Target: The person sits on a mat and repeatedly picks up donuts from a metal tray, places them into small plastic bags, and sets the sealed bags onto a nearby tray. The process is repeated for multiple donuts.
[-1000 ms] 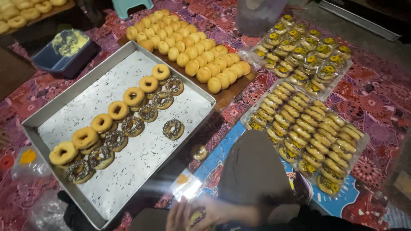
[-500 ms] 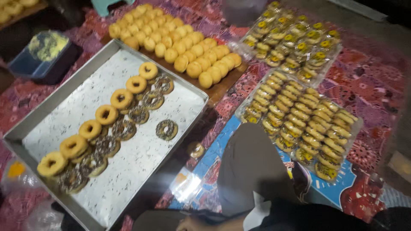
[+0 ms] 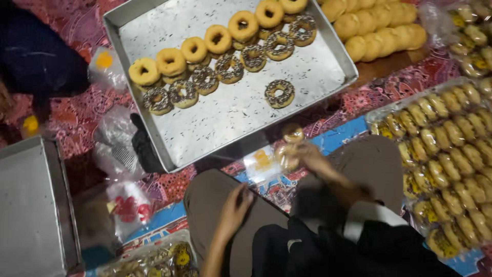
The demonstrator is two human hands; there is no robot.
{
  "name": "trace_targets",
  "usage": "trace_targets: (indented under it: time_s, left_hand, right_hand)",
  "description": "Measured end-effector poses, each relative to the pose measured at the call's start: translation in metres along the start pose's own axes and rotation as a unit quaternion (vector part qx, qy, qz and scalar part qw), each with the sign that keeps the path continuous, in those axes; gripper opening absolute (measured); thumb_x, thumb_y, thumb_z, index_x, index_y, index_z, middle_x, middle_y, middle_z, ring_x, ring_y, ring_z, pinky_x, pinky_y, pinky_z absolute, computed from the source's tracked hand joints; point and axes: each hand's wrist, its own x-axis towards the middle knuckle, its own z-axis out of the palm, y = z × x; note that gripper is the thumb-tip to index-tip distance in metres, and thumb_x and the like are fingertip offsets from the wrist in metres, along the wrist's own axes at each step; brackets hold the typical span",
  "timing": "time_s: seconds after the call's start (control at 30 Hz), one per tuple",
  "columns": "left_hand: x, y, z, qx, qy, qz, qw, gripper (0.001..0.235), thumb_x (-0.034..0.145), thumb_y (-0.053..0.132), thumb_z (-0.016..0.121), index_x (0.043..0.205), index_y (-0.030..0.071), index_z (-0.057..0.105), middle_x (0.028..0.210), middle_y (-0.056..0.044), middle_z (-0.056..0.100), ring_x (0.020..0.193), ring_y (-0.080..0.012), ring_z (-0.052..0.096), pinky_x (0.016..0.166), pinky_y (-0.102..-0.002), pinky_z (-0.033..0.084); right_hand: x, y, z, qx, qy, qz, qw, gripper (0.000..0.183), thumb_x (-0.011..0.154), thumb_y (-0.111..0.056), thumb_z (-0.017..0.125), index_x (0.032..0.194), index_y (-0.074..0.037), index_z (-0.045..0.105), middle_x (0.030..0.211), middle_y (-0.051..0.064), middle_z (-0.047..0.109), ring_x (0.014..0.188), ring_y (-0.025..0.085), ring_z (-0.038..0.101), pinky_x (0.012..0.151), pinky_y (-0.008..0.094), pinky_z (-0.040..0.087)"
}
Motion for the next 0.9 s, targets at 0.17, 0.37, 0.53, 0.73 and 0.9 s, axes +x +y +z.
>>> trace_targets:
  time_s: [0.17,0.37,0.53,0.73,0.9]
  left_hand:
    - [0.132,-0.001,0.024,0.325,-0.06,-0.078,0.941,0.059,0.092,0.048,0.069,0.138,0.014,0.06,0.14,-0.015,0.062,0.133,-0.0351,0.055,0.107,-0.049,0.046]
    - [0.189,-0.035,0.047,0.432,-0.138,-0.14,0.88,0.115,0.066,0.062,0.085,0.161,0.025,0.032,0.16,-0.011,0.038,0.14,-0.0332,0.046,0.106,-0.051,0.047]
    - [0.187,-0.054,0.054,0.483,-0.061,-0.046,0.872,0.106,0.06,0.063,0.09,0.149,0.027,0.046,0.164,-0.011,0.033,0.151,-0.0396,0.033,0.106,-0.059,0.04]
    - [0.184,-0.047,0.054,0.421,-0.148,-0.155,0.882,0.093,0.069,0.059,0.087,0.147,0.02,0.053,0.145,-0.01,0.061,0.137,-0.0341,0.054,0.108,-0.059,0.043]
    - [0.18,-0.052,0.061,0.427,-0.149,-0.159,0.878,0.092,0.07,0.055,0.089,0.144,0.017,0.051,0.142,-0.011,0.059,0.137,-0.0324,0.05,0.107,-0.057,0.041]
  right_hand:
    - [0.065,-0.023,-0.028,-0.34,0.227,-0.027,0.912,0.046,0.074,-0.024,0.089,0.102,0.004,0.065,0.091,0.023,0.068,0.083,0.036,0.067,0.074,0.045,0.054]
    - [0.066,-0.05,0.082,-0.478,-0.061,-0.212,0.85,0.026,0.084,-0.012,0.056,0.098,-0.002,0.075,0.095,0.024,0.073,0.092,0.045,0.069,0.085,0.054,0.054]
    - [0.091,-0.074,0.167,-0.579,-0.182,-0.077,0.791,0.041,0.089,-0.022,0.057,0.125,-0.004,0.069,0.129,0.025,0.064,0.121,0.042,0.061,0.102,0.05,0.047]
    - [0.097,-0.092,0.163,-0.556,-0.229,-0.088,0.794,0.047,0.09,-0.031,0.058,0.13,-0.008,0.065,0.135,0.023,0.06,0.124,0.04,0.059,0.104,0.05,0.047]
    - [0.084,-0.079,0.164,-0.558,-0.248,-0.084,0.788,0.052,0.091,-0.038,0.059,0.135,-0.011,0.062,0.14,0.021,0.057,0.126,0.039,0.057,0.105,0.05,0.046]
